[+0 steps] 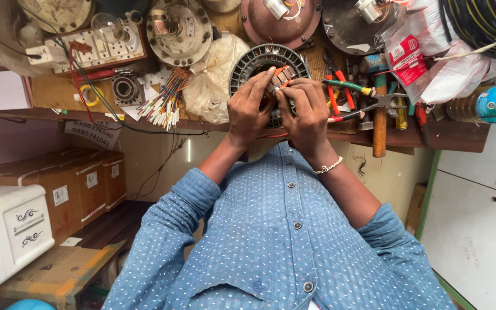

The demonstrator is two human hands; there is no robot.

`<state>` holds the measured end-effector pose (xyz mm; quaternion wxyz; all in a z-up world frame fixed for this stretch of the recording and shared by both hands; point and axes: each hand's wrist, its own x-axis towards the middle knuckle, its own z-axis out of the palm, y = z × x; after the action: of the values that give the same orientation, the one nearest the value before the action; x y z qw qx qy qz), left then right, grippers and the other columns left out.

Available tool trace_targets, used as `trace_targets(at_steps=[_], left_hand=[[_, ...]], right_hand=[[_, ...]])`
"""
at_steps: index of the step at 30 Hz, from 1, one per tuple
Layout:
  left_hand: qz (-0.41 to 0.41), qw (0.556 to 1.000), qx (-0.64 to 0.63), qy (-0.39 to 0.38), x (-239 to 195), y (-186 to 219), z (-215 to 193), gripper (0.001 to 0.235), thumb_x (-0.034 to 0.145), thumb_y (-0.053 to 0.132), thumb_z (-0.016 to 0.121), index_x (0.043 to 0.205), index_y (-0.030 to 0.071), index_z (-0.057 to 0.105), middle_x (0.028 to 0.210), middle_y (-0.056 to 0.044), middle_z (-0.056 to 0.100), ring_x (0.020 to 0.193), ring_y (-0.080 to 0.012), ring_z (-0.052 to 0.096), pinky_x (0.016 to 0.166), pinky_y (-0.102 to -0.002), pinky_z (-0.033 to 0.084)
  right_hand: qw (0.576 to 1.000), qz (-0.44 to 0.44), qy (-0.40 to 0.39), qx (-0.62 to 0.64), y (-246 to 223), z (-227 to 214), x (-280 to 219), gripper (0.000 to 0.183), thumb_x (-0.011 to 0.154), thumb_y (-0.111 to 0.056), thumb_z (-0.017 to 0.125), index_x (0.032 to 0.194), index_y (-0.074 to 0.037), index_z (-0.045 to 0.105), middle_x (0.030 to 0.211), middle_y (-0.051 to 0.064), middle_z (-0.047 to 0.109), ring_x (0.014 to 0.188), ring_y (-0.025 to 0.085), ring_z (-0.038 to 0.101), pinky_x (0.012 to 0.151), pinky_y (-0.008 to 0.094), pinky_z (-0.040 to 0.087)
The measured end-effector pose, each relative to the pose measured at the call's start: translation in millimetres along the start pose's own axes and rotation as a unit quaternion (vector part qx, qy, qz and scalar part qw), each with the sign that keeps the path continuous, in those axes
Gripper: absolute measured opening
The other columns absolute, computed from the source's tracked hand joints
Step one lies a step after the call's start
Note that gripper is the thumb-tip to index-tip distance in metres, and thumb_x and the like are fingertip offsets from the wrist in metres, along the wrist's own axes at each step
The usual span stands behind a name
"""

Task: The person works on a motor stator, repeatedly cutting small white insulating pieces with scissors and inserting them into the copper windings. They use a screwdriver to adjust the windings and continue the process throughout the clip.

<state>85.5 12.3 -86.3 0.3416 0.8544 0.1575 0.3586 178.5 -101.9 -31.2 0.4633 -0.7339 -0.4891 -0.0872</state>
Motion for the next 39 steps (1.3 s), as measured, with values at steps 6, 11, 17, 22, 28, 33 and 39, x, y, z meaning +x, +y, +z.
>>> trace_targets(at_steps=[6,11,17,22,28,33,39], left_hand=[[0.008,1.000,-0.020,0.010,0,-4,0,0.051,0.092,0.005,0.080,0.139,0.007,0.061,0.126,-0.014,0.070,0.116,-0.0297,0.071,0.101,-0.038,0.058],[0.014,1.000,-0.021,0.004,-1,-5,-1,0.052,0.090,0.005,0.080,0.138,0.007,0.061,0.127,-0.014,0.070,0.117,-0.0306,0.070,0.102,-0.039,0.056],[-0.017,0.998,-0.063,0.000,-2,-8,-3,0.054,0.091,0.004,0.079,0.141,0.008,0.059,0.130,-0.014,0.068,0.120,-0.0316,0.069,0.105,-0.040,0.056],[0.027,0.993,-0.092,-0.063,-2,-15,-15,0.057,0.090,0.005,0.080,0.142,0.010,0.057,0.134,-0.012,0.067,0.124,-0.0304,0.065,0.109,-0.041,0.053],[0.089,0.990,-0.062,-0.090,0,-11,-24,0.063,0.083,0.017,0.085,0.139,0.010,0.057,0.131,-0.005,0.067,0.124,-0.0290,0.059,0.110,-0.044,0.047],[0.044,0.994,-0.074,-0.060,-3,8,-26,0.063,0.088,0.027,0.086,0.139,0.006,0.058,0.135,-0.008,0.066,0.121,-0.0301,0.058,0.109,-0.043,0.047],[0.062,0.997,-0.011,-0.042,-6,14,-19,0.046,0.092,0.019,0.080,0.133,0.010,0.064,0.127,-0.006,0.065,0.115,-0.0287,0.060,0.103,-0.043,0.045]], right_hand=[[0.999,-0.002,-0.027,-0.043,2,3,0,0.011,0.098,0.002,0.075,0.097,0.002,0.064,0.099,0.014,0.065,0.099,0.031,0.065,0.086,0.042,0.055],[0.994,-0.018,-0.024,-0.102,-6,2,4,0.013,0.095,-0.003,0.077,0.094,-0.001,0.063,0.097,0.012,0.065,0.098,0.030,0.064,0.084,0.044,0.052],[0.997,-0.002,-0.023,-0.072,3,10,2,0.014,0.096,-0.011,0.080,0.098,-0.005,0.067,0.097,0.007,0.069,0.095,0.027,0.065,0.081,0.042,0.051],[0.987,0.134,-0.042,0.080,28,1,-7,0.029,0.098,-0.031,0.078,0.101,-0.004,0.069,0.098,0.007,0.067,0.092,0.019,0.066,0.081,0.035,0.055],[0.979,0.123,-0.060,0.152,44,-4,-14,0.049,0.102,-0.043,0.072,0.126,-0.001,0.067,0.128,0.013,0.067,0.120,0.022,0.065,0.102,0.034,0.054],[0.961,0.202,-0.080,0.174,43,-4,-14,0.044,0.098,-0.040,0.075,0.125,-0.005,0.072,0.124,0.010,0.073,0.118,0.021,0.070,0.104,0.034,0.056],[0.964,0.188,-0.076,0.170,39,-5,-15,0.038,0.098,-0.034,0.076,0.121,-0.004,0.074,0.128,0.010,0.074,0.124,0.023,0.067,0.108,0.036,0.054]])
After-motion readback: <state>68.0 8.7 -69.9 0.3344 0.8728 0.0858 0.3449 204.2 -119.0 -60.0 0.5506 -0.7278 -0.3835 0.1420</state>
